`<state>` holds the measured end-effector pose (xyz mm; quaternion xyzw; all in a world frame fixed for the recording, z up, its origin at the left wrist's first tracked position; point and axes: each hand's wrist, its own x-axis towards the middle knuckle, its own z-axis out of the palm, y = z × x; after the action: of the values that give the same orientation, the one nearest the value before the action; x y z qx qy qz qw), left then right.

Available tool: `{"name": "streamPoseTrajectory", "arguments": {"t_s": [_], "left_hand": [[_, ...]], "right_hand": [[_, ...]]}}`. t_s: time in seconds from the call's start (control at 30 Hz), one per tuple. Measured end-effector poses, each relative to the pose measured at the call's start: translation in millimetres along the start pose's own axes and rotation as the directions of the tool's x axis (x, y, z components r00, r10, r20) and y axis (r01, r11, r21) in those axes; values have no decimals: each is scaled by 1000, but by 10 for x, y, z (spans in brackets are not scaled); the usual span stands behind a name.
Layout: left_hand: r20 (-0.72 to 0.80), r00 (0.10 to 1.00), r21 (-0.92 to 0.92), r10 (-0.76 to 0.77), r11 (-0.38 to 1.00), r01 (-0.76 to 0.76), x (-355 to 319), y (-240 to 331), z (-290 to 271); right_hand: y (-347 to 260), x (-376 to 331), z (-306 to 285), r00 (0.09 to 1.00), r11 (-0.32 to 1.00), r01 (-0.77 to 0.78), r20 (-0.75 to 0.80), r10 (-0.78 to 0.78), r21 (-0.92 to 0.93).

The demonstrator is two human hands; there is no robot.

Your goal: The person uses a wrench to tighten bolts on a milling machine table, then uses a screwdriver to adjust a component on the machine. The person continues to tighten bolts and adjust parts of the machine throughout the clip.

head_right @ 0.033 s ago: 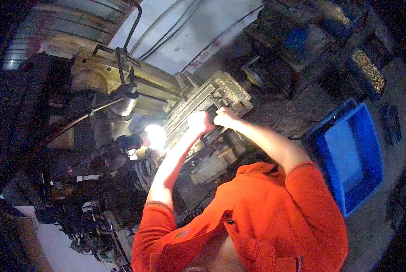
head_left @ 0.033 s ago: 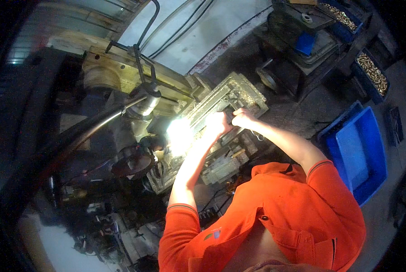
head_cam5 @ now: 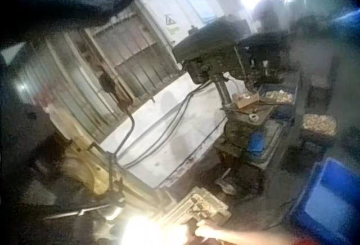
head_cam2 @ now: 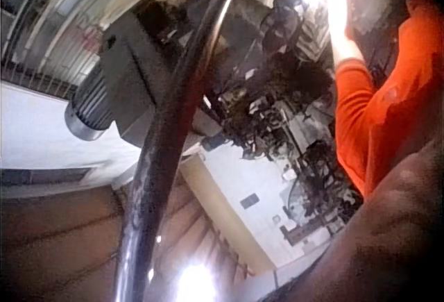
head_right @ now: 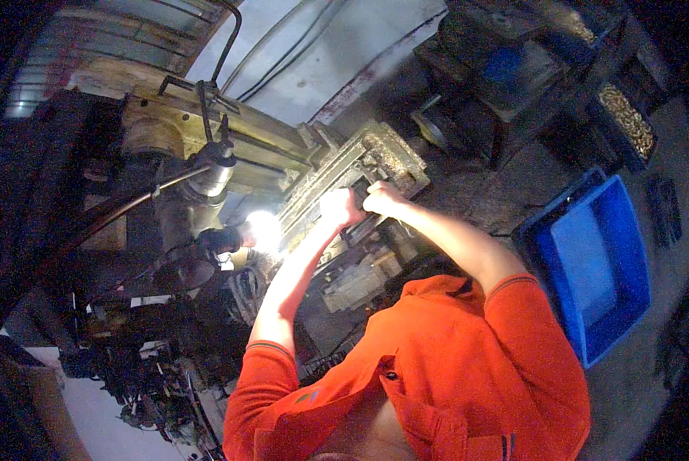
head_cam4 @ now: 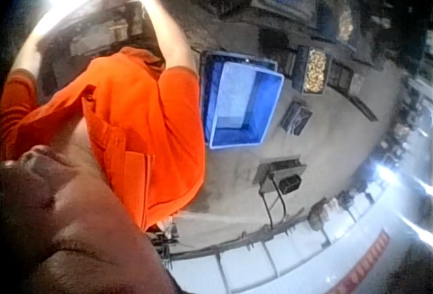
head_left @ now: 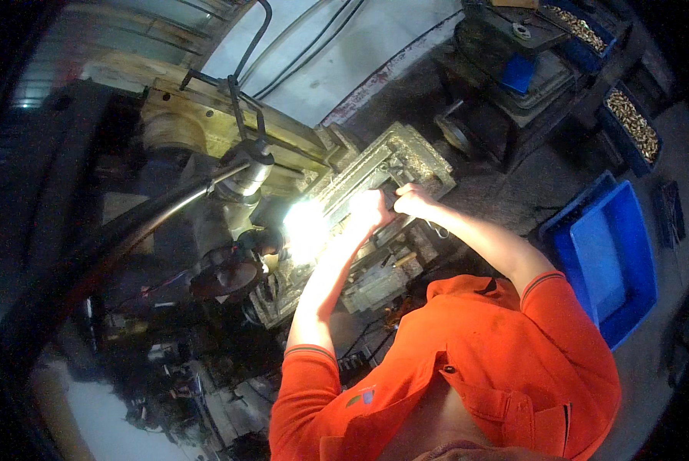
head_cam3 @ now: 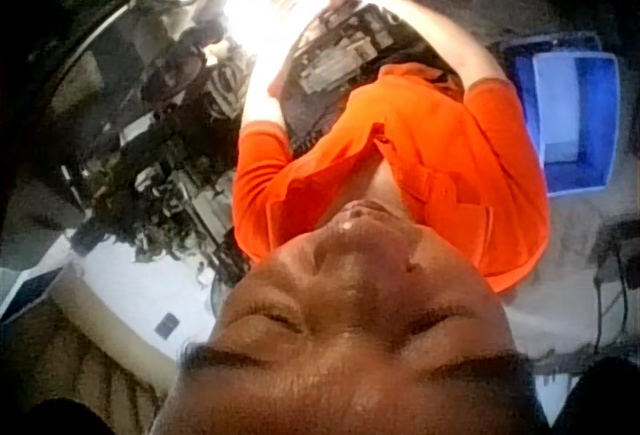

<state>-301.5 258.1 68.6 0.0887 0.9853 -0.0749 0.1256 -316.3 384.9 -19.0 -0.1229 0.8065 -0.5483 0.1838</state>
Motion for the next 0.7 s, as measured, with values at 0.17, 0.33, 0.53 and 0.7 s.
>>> {"name": "streamPoseTrajectory", "arguments": {"t_s": [0.17,0.33,0.53,0.7], "left_hand": [[9,998,-72,-59,996,60,41,-143,60],[-79,990,-225,-115,970,95,27,-239,177],[40,993,-359,-115,925,121,26,-146,-19],[-64,995,-353,-75,934,48,78,-332,294]], "right_hand": [[-60,-58,-61,996,999,8,88,-5,-32],[-149,-157,-42,997,999,-40,61,41,-19],[-159,-225,108,995,994,-102,-12,103,37],[-287,-251,187,983,981,-184,-22,183,-55]]}}
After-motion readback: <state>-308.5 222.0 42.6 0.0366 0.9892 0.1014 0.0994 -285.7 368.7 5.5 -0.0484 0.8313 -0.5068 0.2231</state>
